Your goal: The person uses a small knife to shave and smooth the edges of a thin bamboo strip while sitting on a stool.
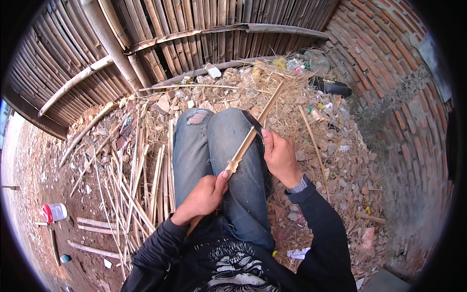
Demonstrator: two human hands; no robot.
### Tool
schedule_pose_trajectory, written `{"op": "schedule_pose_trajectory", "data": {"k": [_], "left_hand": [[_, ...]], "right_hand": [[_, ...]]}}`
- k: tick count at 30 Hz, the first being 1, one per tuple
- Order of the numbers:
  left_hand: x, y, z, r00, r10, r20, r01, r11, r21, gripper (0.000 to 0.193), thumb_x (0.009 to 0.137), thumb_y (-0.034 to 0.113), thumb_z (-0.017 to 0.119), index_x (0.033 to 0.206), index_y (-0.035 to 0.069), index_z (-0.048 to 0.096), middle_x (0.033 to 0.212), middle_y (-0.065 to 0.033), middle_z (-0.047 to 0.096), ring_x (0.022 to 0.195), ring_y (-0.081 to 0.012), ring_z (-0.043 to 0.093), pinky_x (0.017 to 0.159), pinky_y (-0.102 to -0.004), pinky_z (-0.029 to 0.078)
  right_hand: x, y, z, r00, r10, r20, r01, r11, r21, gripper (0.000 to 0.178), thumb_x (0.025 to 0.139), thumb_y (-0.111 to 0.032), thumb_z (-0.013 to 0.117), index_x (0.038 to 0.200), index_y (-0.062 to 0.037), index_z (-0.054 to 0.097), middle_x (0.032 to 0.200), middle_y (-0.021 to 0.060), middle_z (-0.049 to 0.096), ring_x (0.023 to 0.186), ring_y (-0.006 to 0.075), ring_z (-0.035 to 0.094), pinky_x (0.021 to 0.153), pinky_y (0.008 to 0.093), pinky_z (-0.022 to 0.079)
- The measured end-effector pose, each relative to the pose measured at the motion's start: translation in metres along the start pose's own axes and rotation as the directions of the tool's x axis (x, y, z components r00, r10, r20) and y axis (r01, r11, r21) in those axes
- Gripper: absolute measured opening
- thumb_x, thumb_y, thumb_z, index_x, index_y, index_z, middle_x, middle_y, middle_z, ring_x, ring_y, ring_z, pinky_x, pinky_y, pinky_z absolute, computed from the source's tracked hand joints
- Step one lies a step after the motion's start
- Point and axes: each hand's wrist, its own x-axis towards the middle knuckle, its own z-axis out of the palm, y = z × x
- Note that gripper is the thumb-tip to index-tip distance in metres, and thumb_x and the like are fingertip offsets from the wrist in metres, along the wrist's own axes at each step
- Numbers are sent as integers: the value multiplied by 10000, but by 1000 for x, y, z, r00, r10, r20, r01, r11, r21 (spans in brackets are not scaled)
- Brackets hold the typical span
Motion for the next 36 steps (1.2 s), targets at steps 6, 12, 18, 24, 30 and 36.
{"op": "schedule_pose_trajectory", "data": {"k": [6, 12, 18, 24, 30, 36], "left_hand": [[-2, 5, -2, 998, -60, 31, 60, 998, -9, 708, 1130, 502, 326, 664, 3, 513, 552, -77, 499, 518, -205, 487, 575, -392, 443], [-7, 3, -4, 971, -188, 149, 206, 971, -122, 688, 1124, 531, 322, 701, 31, 532, 554, -45, 517, 510, -160, 501, 558, -356, 442], [-9, -9, 4, 995, -65, 82, 73, 992, -107, 691, 1128, 509, 333, 692, 11, 530, 552, -82, 512, 516, -210, 505, 581, -393, 451], [2, 13, 1, 1000, 14, -4, -14, 998, 64, 700, 1134, 466, 343, 682, -33, 533, 576, -160, 517, 551, -310, 509, 626, -455, 454], [3, 6, -1, 1000, 8, -1, -8, 994, 109, 686, 1133, 478, 322, 676, 12, 531, 538, -82, 495, 521, -222, 511, 581, -404, 447], [2, 9, -4, 995, -68, 70, 66, 997, 28, 688, 1124, 500, 362, 723, -14, 584, 584, -116, 552, 569, -251, 555, 608, -418, 460]], "right_hand": [[-21, -9, -13, 988, 56, 141, -69, 994, 90, 363, 1084, -246, 545, 835, 11, 608, 626, 250, 562, 568, 459, 582, 498, 475, 400], [-33, -10, -20, 960, 92, 265, -132, 981, 139, 395, 1087, -263, 544, 821, 21, 614, 643, 255, 540, 557, 432, 544, 517, 464, 400], [-1, 4, -33, 978, 127, 163, -141, 987, 77, 433, 1094, -308, 533, 835, 24, 632, 603, 214, 499, 507, 352, 486, 516, 434, 386], [39, 17, -30, 996, 77, -38, -77, 997, 8, 418, 1097, -296, 520, 841, 13, 634, 592, 211, 528, 516, 397, 537, 512, 457, 405], [-12, -22, -5, 981, 44, 189, -68, 990, 122, 393, 1095, -271, 519, 879, 27, 656, 658, 258, 562, 609, 445, 605, 536, 458, 422], [-24, -25, -13, 922, 80, 379, -173, 961, 216, 427, 1093, -308, 529, 860, 18, 677, 623, 224, 565, 559, 375, 596, 536, 448, 433]]}}
